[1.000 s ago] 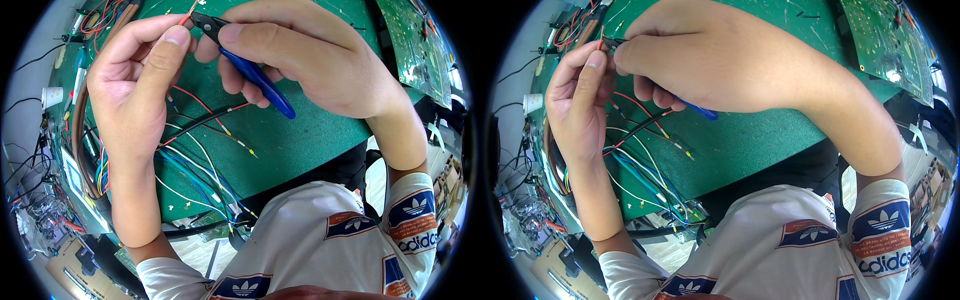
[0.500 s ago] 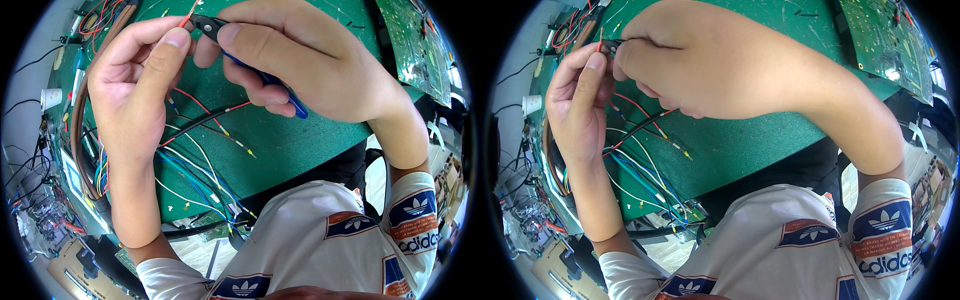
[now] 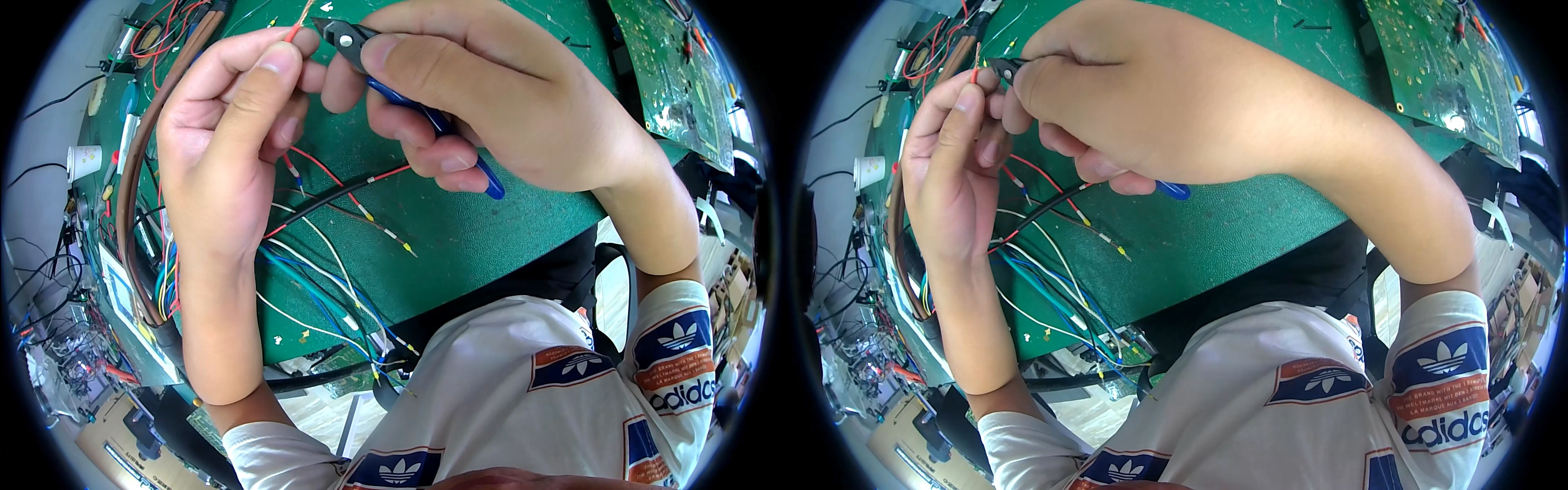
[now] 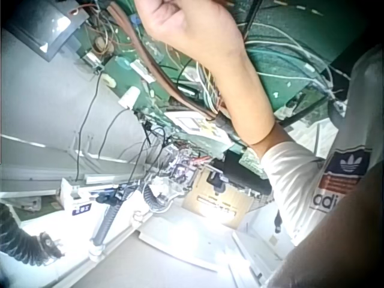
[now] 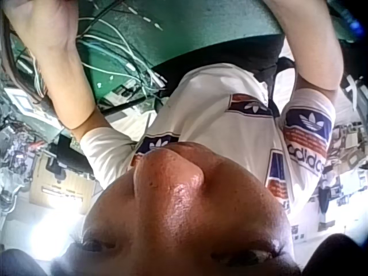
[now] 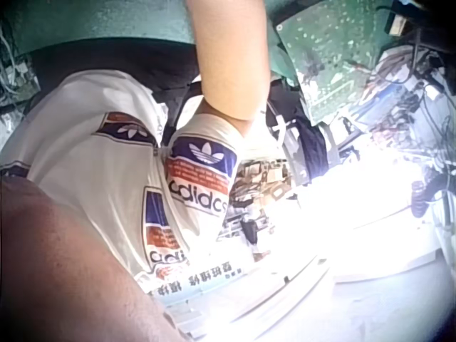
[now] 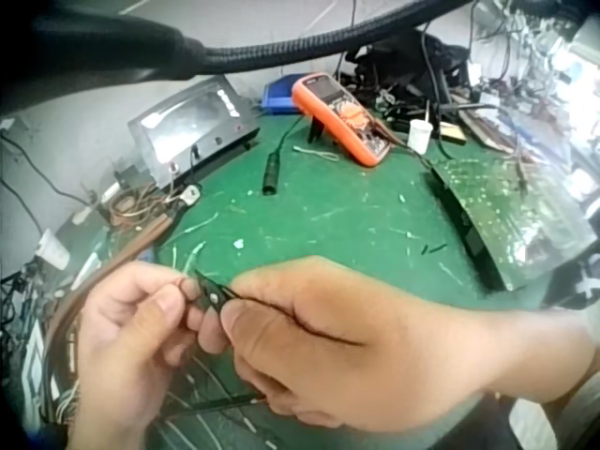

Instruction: The person strips insulation from the ends of wires using a wire stripper, twists the exposed copper strands of two wires together, and then prepares to solder the joint using a soldering iron.

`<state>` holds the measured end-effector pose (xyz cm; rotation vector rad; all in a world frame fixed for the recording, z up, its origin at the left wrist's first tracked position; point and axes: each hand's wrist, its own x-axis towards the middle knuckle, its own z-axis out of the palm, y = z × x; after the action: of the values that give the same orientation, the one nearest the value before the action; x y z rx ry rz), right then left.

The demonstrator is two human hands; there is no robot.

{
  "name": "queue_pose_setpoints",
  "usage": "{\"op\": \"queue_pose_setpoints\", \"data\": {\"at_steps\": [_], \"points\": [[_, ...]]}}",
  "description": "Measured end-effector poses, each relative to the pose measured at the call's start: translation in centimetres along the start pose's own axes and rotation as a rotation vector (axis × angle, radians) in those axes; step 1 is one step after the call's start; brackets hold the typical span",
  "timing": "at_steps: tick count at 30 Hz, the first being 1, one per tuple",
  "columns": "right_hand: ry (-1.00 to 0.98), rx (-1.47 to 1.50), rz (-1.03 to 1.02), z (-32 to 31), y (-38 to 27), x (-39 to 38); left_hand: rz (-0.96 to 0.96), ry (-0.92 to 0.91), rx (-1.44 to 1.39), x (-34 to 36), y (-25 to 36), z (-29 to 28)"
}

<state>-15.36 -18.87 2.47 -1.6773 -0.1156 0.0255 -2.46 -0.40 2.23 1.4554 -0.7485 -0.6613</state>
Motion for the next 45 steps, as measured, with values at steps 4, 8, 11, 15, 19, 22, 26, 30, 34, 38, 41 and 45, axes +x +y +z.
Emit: {"op": "queue_pose_setpoints", "data": {"at_steps": [4,8,11,15,19,22,26,30,34,38,41,45], "points": [[-0.008,-0.009,0.003,-0.09,0.02,0.02,0.001,-0.012,-0.055,0.14,-0.22,-0.23],[-0.017,-0.013,0.009,-0.41,0.04,0.02,0.005,-0.005,-0.042,0.24,-0.32,-0.38],[-0.023,-0.009,0.012,-0.51,0.15,-0.03,0.027,-0.004,0.018,0.07,-0.47,-0.23],[-0.026,-0.01,0.016,-0.55,0.1,-0.11,0.034,0.018,0.027,-0.02,-0.34,-0.03],[-0.027,-0.01,0.017,-0.63,0.15,-0.19,0.035,0.012,0.04,-0.05,-0.33,0.09],[-0.03,-0.011,0.016,-0.71,0.21,-0.2,0.046,0.018,0.075,-0.13,-0.3,0.23],[-0.033,-0.012,0.017,-0.82,0.24,-0.19,0.062,0.037,0.101,-0.15,-0.4,0.32],[-0.033,-0.009,0.021,-0.84,0.25,-0.23,0.066,0.023,0.094,-0.11,-0.49,0.28],[-0.035,-0.002,0.02,-0.78,0.2,-0.19,0.058,0.019,0.106,-0.12,-0.51,0.04],[-0.032,0.007,0.022,-0.75,0.19,-0.17,0.043,0.043,0.124,-0.13,-0.48,0.29],[-0.032,0.011,0.023,-0.84,0.14,-0.23,0.05,0.048,0.15,-0.16,-0.45,0.41],[-0.03,0.011,0.02,-0.8,0.07,-0.27,0.04,0.023,0.083,-0.05,-0.72,0.37]]}}
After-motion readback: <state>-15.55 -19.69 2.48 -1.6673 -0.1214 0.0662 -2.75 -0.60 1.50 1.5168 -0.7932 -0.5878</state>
